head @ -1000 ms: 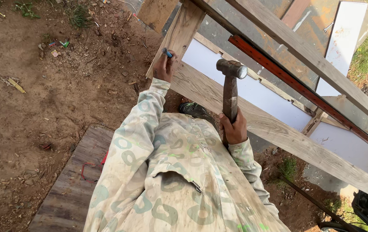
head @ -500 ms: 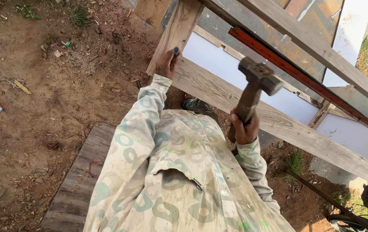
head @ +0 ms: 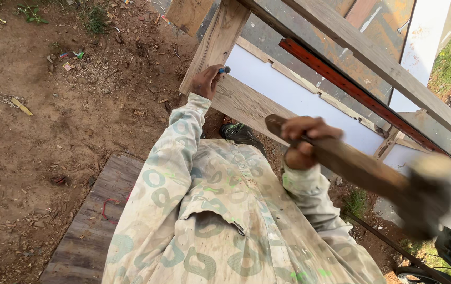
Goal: The person hammers nails into a wooden frame laid on the ground, holding each nail in place with one hand while striking it with a hammer in the other. They reposition along the frame, drive several nails one at a time, and at the end set the hammer down near a work board with other tools.
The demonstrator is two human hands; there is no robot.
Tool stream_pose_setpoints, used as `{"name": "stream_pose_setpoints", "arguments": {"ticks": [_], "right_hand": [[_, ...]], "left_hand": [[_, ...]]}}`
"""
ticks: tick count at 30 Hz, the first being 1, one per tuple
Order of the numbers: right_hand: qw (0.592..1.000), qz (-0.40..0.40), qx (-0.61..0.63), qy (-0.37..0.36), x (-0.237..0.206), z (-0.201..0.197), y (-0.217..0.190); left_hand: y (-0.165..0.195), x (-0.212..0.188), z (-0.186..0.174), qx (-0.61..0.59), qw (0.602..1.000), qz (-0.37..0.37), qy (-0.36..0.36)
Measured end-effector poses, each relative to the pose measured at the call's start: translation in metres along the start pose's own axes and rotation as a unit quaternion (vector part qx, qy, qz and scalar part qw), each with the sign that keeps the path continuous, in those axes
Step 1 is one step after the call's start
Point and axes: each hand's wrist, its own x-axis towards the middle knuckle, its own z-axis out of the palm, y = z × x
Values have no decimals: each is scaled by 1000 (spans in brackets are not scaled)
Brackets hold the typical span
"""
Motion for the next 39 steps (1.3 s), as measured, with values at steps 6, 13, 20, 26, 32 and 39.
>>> {"name": "stream_pose_setpoints", "arguments": {"ticks": [6,13,20,26,32,39], "right_hand": [[769,494,-372,-161,-80,-15,-5],[798,534,-277,14,-83,-13,-50],[917,351,-171,86,-95,-45,-65],[988,3,-132,79,-24,-62,-99],[965,-146,-163,144,36,-12,-98],[736,572,-327,-156,-50,14,8]], "left_hand": [[1,2,2,21,1000,-7,22],[-3,-2,2,-239,959,-131,82],[-6,-7,2,-31,998,-51,30],[-6,-6,4,-56,997,-43,27],[3,3,1,5,1000,-9,16],[3,3,1,8,1000,-8,5]]}}
